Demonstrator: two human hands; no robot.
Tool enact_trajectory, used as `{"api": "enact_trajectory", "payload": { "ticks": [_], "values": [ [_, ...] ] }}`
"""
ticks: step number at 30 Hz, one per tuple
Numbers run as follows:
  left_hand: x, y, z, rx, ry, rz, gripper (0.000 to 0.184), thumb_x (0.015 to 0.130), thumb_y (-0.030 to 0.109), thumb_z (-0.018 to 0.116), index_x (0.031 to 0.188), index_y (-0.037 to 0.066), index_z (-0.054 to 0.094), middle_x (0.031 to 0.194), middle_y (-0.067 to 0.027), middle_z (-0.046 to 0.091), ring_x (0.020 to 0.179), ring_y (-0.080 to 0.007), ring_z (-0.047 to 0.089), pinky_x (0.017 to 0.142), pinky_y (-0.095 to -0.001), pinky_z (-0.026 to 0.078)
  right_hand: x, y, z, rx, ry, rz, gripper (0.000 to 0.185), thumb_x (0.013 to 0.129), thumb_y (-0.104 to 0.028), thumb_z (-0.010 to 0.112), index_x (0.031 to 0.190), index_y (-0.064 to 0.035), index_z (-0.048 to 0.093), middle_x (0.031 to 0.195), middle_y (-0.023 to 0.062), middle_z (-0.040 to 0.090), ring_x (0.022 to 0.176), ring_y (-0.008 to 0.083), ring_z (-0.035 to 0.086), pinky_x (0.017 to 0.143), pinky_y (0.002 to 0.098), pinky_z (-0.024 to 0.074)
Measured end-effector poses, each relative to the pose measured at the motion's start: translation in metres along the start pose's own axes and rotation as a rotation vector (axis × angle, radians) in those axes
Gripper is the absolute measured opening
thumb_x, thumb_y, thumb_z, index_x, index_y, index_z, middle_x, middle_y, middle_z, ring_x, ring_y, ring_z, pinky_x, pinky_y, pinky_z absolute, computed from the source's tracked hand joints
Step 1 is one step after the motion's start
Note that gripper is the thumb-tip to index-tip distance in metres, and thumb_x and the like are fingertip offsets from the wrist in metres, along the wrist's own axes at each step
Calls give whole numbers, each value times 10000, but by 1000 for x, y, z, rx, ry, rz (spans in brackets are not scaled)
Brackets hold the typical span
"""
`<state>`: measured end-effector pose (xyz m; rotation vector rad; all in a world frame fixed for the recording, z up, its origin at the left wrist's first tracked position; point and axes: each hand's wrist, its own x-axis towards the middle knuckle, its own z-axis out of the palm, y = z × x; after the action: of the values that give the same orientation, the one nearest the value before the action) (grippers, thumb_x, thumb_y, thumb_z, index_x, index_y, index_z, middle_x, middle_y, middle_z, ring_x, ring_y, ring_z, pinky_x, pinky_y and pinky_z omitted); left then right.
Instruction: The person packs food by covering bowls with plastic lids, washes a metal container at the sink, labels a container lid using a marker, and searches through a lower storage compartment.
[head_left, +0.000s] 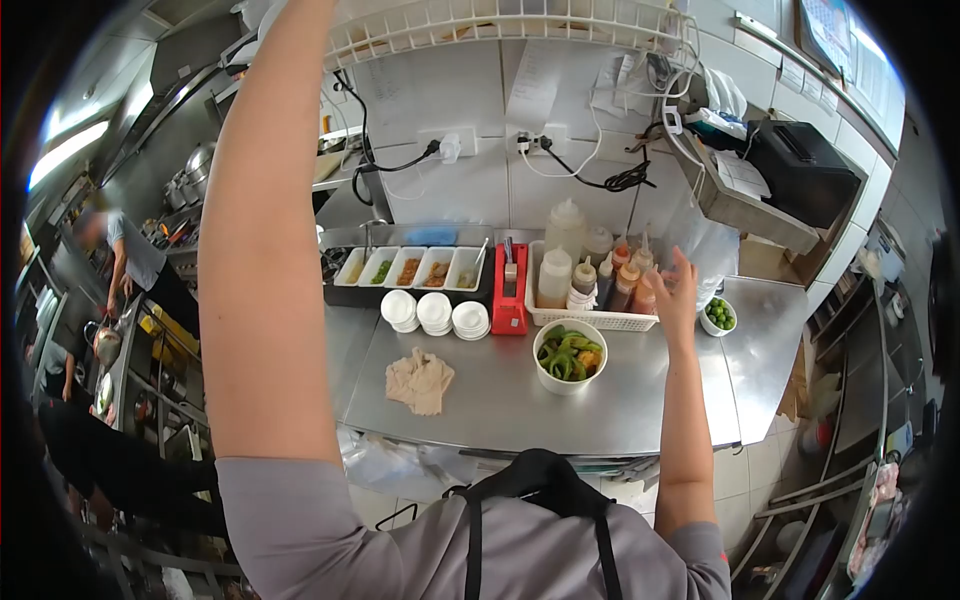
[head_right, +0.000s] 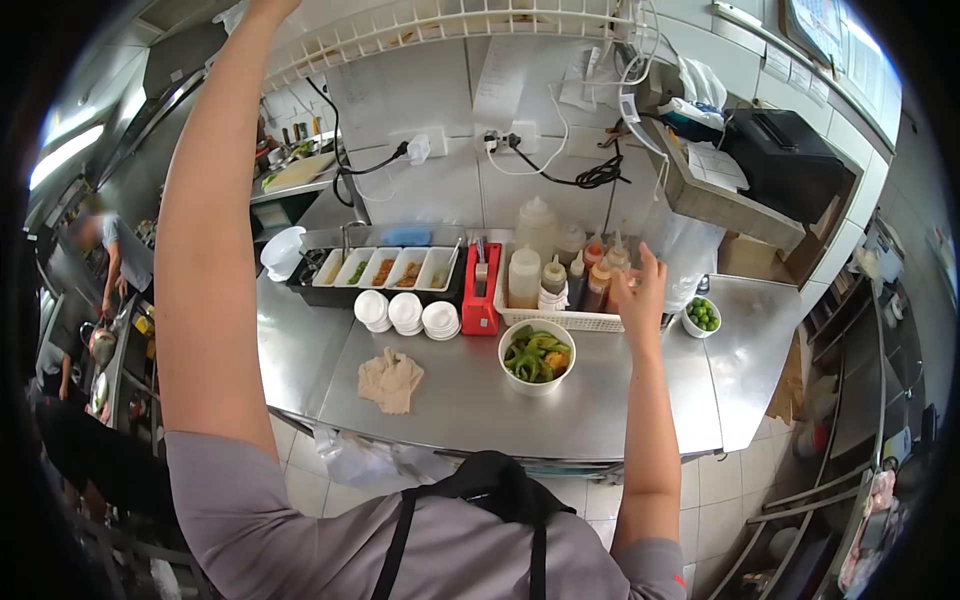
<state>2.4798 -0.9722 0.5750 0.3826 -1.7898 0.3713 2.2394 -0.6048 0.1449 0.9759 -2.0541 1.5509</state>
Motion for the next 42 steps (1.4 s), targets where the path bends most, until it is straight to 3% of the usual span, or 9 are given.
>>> {"api": "enact_trajectory", "payload": {
  "ticks": [6, 10, 14, 15, 18, 27, 33, 39, 42],
  "values": [
    [26, -48, 16, -31, 324, -47, 169, 808, 147, 504, 928, 39, 554, 838, -187, 592, 772, -325, 567, 672, -402, 429, 16, -67, -39, 266, 26, -45, 366, 816, -65, 580, 1158, -7, 462, 1082, 99, 455, 854, 144, 560, 704, 243, 491],
    [-10, 10, -25, -168, 353, 63, 148, 814, 111, 524, 942, 50, 568, 844, -131, 598, 744, -250, 562, 667, -346, 433, 23, -95, -50, 450, 60, -104, 306, 823, -44, 562, 1117, -5, 488, 1099, 73, 479, 824, 110, 541, 694, 207, 464],
    [-121, 114, -58, -354, 133, 242, 141, 820, 75, 544, 955, 61, 583, 849, -75, 604, 717, -176, 556, 661, -290, 436, 21, -142, -52, 559, 59, -265, 213, 830, -26, 534, 1040, 1, 555, 1049, 57, 527, 830, 90, 533, 702, 196, 427],
    [-158, 135, -52, -409, 161, 431, 140, 809, 15, 547, 939, 58, 577, 815, -66, 599, 628, -137, 516, 595, -254, 424, 20, -154, -48, 593, 53, -313, 198, 831, -26, 533, 1023, 3, 568, 1037, 58, 537, 830, 89, 533, 704, 199, 424],
    [-243, 187, -52, -381, -14, 377, 275, 745, 0, 565, 1000, 99, 590, 858, -54, 597, 772, -227, 572, 636, -314, 473, 22, -186, -31, 655, -69, -384, 158, 820, -61, 556, 958, -1, 603, 929, 62, 587, 813, 79, 535, 706, 224, 427],
    [-321, 192, -41, -1002, -83, -211, 176, 731, -21, 620, 899, 27, 594, 824, -68, 567, 784, -177, 550, 692, -259, 432, 21, -200, 29, 734, -552, -181, 95, 808, -84, 581, 804, 9, 600, 714, 1, 585, 655, 53, 493, 616, 209, 408],
    [-331, 176, -65, -619, -78, -214, 130, 721, 1, 651, 836, 8, 593, 786, -53, 559, 717, -152, 538, 667, -245, 424, 25, -213, 51, 582, -737, -290, 87, 823, -61, 567, 798, 21, 559, 721, 3, 559, 672, 54, 474, 610, 219, 404],
    [-343, 166, -100, -813, -134, -520, 73, 705, 5, 661, 737, 8, 595, 727, -49, 555, 654, -126, 522, 623, -235, 407, 16, -256, 48, 423, -787, -716, 93, 791, -74, 579, 796, 14, 548, 712, 103, 563, 615, 186, 520, 563, 291, 413],
    [-341, 166, -117, -381, -30, -266, 87, 670, 18, 667, 717, 47, 600, 705, -41, 566, 647, -177, 509, 609, -270, 390, 15, -268, 65, 420, -850, -726, 73, 784, -68, 541, 789, 5, 548, 724, 124, 564, 624, 237, 527, 577, 323, 418]
  ]
}}
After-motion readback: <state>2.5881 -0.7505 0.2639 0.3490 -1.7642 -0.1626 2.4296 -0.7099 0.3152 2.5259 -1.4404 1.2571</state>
